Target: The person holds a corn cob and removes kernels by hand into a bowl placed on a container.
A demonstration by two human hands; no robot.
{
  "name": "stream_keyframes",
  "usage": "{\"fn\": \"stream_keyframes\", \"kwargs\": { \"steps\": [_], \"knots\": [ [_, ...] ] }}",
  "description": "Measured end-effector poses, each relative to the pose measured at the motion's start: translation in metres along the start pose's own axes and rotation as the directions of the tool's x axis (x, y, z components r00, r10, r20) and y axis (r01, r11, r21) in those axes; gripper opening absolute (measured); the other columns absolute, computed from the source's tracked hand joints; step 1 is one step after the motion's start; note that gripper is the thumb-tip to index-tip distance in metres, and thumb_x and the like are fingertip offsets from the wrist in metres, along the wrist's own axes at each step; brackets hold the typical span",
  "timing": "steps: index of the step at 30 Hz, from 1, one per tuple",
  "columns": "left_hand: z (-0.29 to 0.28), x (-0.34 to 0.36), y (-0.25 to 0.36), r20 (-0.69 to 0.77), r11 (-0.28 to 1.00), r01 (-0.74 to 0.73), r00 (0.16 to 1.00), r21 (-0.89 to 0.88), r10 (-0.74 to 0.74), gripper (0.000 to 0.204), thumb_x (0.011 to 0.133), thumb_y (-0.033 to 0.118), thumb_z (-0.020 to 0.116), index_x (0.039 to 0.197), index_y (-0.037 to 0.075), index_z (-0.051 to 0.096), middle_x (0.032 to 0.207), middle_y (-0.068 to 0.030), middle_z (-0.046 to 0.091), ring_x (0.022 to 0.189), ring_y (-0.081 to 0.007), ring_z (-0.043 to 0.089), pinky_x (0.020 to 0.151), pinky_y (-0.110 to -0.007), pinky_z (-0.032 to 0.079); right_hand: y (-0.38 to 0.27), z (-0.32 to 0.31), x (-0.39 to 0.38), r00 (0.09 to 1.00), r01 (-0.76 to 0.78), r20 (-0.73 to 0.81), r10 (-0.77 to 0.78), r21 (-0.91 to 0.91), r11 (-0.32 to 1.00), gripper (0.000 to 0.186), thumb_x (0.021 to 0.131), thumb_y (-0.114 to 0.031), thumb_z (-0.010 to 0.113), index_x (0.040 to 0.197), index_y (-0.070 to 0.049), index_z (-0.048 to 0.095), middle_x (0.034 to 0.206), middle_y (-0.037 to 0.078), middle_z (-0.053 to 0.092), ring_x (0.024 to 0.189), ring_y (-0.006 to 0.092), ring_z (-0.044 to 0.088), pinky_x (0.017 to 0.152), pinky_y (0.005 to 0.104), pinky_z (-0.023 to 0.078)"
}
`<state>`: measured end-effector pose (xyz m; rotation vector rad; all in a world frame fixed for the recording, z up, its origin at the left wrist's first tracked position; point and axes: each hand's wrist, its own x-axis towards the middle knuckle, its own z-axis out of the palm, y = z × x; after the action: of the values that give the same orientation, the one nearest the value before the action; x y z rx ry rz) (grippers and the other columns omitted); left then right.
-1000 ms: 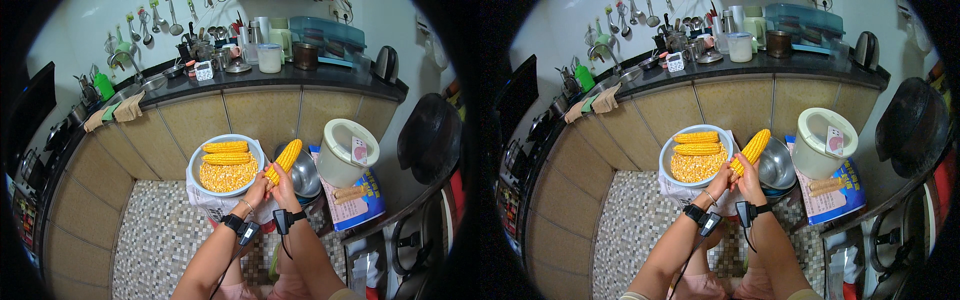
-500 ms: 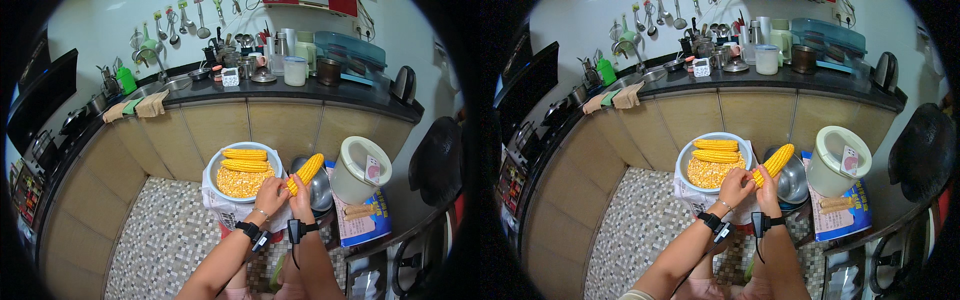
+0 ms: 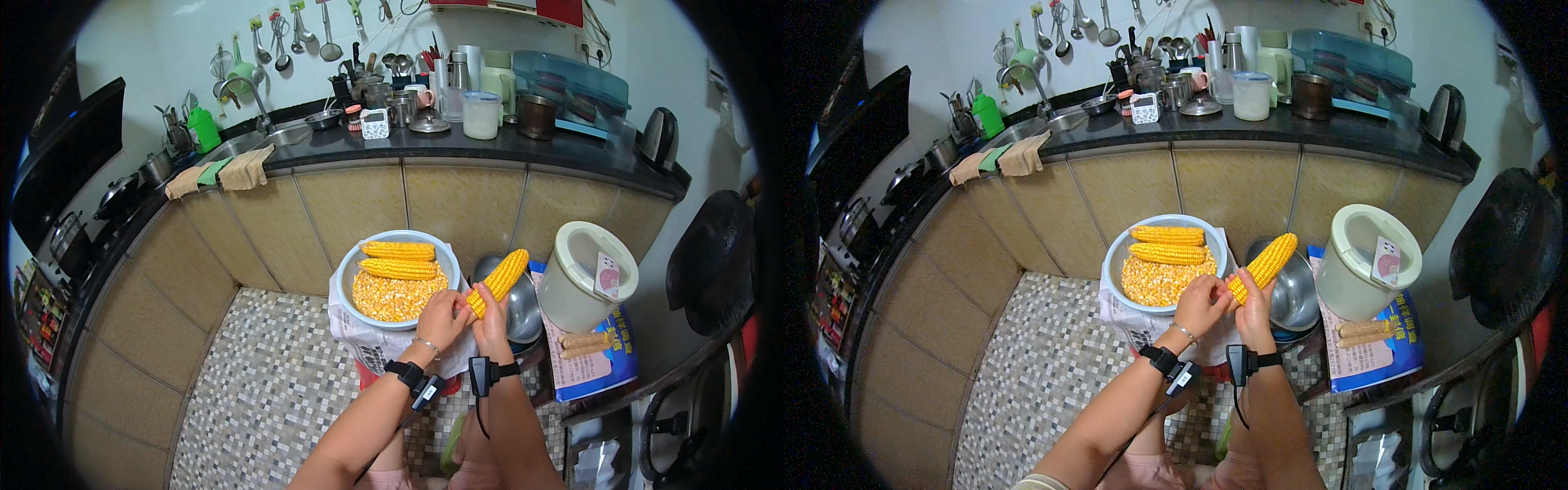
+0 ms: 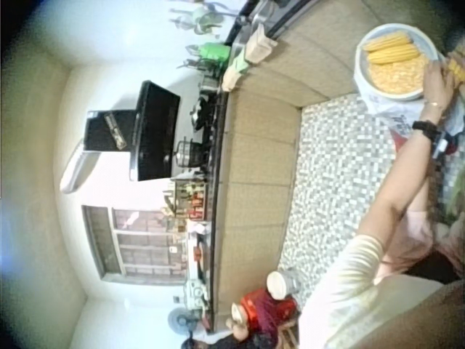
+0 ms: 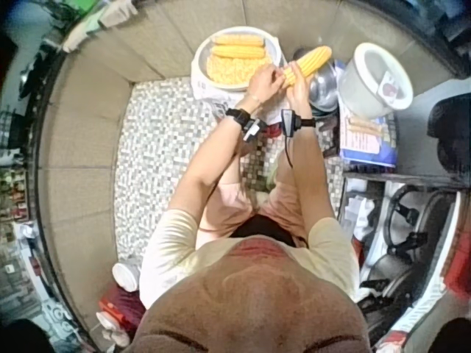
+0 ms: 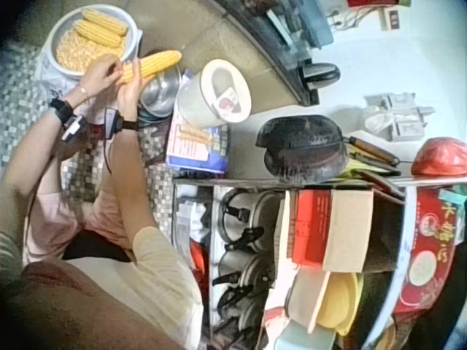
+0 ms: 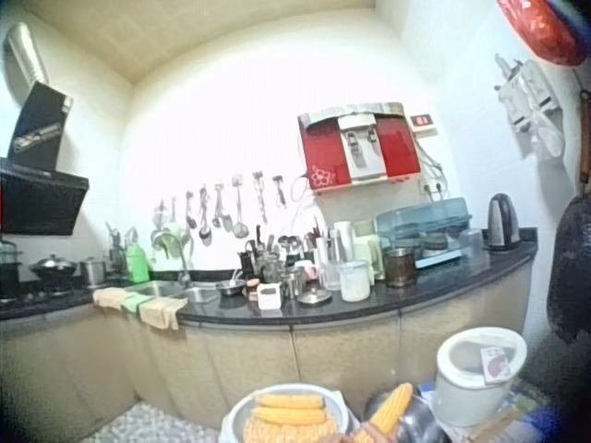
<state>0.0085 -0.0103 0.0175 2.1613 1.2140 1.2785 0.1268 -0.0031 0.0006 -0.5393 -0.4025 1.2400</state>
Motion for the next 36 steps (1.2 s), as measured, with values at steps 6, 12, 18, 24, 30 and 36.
{"fn": "stream_keyframes", "kwargs": {
  "steps": [6, 12, 18, 24, 30, 36],
  "knots": [
    [0.000, 0.000, 0.003, 0.025, 0.992, 0.093, 0.996, -0.087, -0.091, 0.014, 0.077, 0.013, 0.064, 0.077, 0.002, 0.056, 0.075, -0.0136, 0.056, 0.072, -0.0322, 0.055, 0.066, -0.041, 0.045, 0.002, -0.004, 0.003, 0.999, 0.044, 0.007, -0.043, -0.037, 0.998, 0.052, 0.082, 0.001, 0.064, 0.121, -0.015, 0.033, 0.091, 0.007, 0.052, 0.076, 0.0199, 0.059, 0.064, 0.0322, 0.052],
    [0.001, -0.002, -0.006, -0.043, 0.998, 0.042, 0.998, -0.035, -0.044, 0.013, 0.080, 0.012, 0.065, 0.078, 0.001, 0.058, 0.076, -0.0134, 0.058, 0.068, -0.0277, 0.058, 0.061, -0.035, 0.046, 0.004, 0.000, 0.000, 1.000, 0.004, 0.006, -0.004, -0.023, 1.000, 0.051, 0.082, 0.002, 0.063, 0.120, -0.013, 0.033, 0.090, 0.007, 0.053, 0.074, 0.0201, 0.060, 0.063, 0.0324, 0.052],
    [-0.001, -0.004, -0.010, -0.007, 0.991, 0.106, 0.994, -0.087, -0.107, 0.011, 0.081, 0.012, 0.064, 0.081, 0.001, 0.060, 0.075, -0.0119, 0.058, 0.066, -0.0243, 0.058, 0.061, -0.033, 0.046, 0.005, 0.002, 0.000, 1.000, 0.002, 0.009, -0.001, -0.031, 1.000, 0.049, 0.081, 0.004, 0.062, 0.118, -0.013, 0.034, 0.089, 0.007, 0.053, 0.072, 0.0205, 0.059, 0.064, 0.0329, 0.053],
    [-0.014, -0.001, -0.041, -0.084, 0.987, 0.134, 0.986, -0.087, -0.141, 0.012, 0.084, 0.013, 0.063, 0.085, 0.002, 0.061, 0.076, -0.0097, 0.061, 0.068, -0.0198, 0.059, 0.064, -0.030, 0.047, 0.000, -0.008, 0.007, 0.999, -0.018, 0.033, 0.017, 0.006, 1.000, 0.049, 0.082, 0.003, 0.063, 0.118, -0.013, 0.034, 0.092, 0.008, 0.053, 0.077, 0.0212, 0.059, 0.069, 0.0357, 0.054],
    [-0.060, -0.002, -0.091, -0.248, 0.951, 0.308, 0.924, 0.023, -0.292, 0.016, 0.081, 0.018, 0.063, 0.077, 0.003, 0.060, 0.075, -0.0118, 0.059, 0.068, -0.0265, 0.059, 0.064, -0.037, 0.047, -0.005, -0.012, 0.010, 1.000, -0.028, 0.000, 0.028, 0.057, 0.998, 0.050, 0.081, 0.002, 0.064, 0.118, -0.014, 0.034, 0.094, 0.008, 0.053, 0.078, 0.0218, 0.059, 0.072, 0.0377, 0.055],
    [-0.072, -0.007, -0.100, -0.270, 0.911, 0.381, 0.904, 0.158, -0.332, 0.015, 0.078, 0.015, 0.068, 0.077, 0.002, 0.059, 0.073, -0.0090, 0.062, 0.066, -0.0222, 0.060, 0.062, -0.034, 0.048, -0.008, -0.014, 0.010, 1.000, -0.023, 0.010, 0.023, 0.042, 0.999, 0.048, 0.081, 0.000, 0.065, 0.117, -0.013, 0.035, 0.092, 0.008, 0.054, 0.077, 0.0222, 0.060, 0.071, 0.0379, 0.055]
  ]
}}
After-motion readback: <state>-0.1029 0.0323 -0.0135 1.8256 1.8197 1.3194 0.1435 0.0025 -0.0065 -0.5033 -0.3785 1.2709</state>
